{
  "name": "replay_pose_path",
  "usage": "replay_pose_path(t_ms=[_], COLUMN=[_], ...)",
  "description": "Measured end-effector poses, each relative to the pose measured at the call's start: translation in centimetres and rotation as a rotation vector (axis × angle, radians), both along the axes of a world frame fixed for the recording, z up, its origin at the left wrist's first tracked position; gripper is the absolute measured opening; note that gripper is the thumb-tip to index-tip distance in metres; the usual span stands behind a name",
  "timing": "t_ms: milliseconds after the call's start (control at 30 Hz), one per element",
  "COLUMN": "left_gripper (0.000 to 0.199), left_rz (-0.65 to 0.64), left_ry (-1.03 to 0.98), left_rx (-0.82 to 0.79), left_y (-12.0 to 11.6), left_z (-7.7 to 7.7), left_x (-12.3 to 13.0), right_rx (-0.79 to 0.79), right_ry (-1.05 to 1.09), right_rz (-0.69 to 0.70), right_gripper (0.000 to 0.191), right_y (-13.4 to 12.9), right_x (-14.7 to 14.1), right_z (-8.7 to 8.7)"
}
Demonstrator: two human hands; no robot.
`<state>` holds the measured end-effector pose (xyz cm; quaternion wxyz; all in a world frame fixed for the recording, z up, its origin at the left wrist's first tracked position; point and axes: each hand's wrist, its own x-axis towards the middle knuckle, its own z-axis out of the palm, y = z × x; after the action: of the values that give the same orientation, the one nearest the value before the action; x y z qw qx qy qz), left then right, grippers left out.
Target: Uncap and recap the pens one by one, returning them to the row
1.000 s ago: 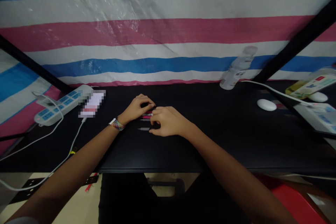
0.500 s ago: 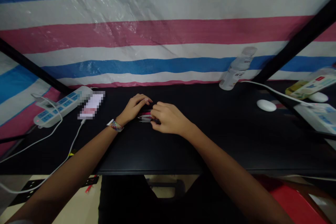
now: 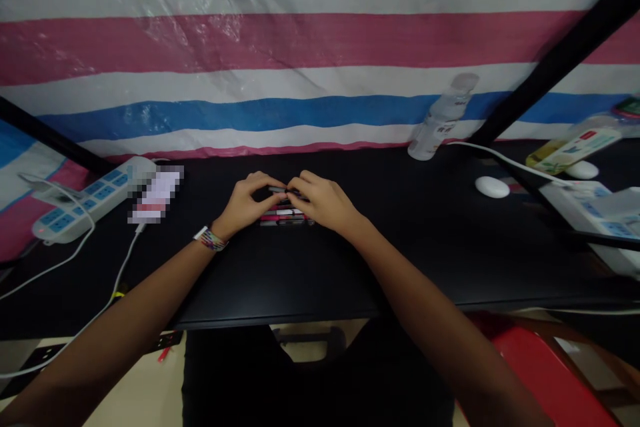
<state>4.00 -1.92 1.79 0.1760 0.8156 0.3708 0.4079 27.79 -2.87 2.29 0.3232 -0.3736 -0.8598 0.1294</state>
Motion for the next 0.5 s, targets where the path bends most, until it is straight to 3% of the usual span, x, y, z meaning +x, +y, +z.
replay_pose_path(t_ms=[167, 333, 500], left_gripper=[0.009, 0.007, 0.009], left_rz=[0.059, 0.131, 0.168], left_ry=[-0.101, -0.181, -0.222], left_rx=[0.017, 0.021, -0.041], left_y=[0.4, 0.9, 1.1], left_z=[-0.2, -0.7, -1.1], left_x=[-0.2, -0.5, -0.6], right_rx=[-0.297, -0.658, -0.754], right_ry=[0.395, 0.762, 0.887], right_rz=[-0.099, -0.071, -0.048], right_gripper=[0.021, 0.027, 0.034], right_y=[2.2, 3.4, 3.4], right_x=[0.9, 1.4, 1.2], right_z=[-0.6, -0.7, -1.0])
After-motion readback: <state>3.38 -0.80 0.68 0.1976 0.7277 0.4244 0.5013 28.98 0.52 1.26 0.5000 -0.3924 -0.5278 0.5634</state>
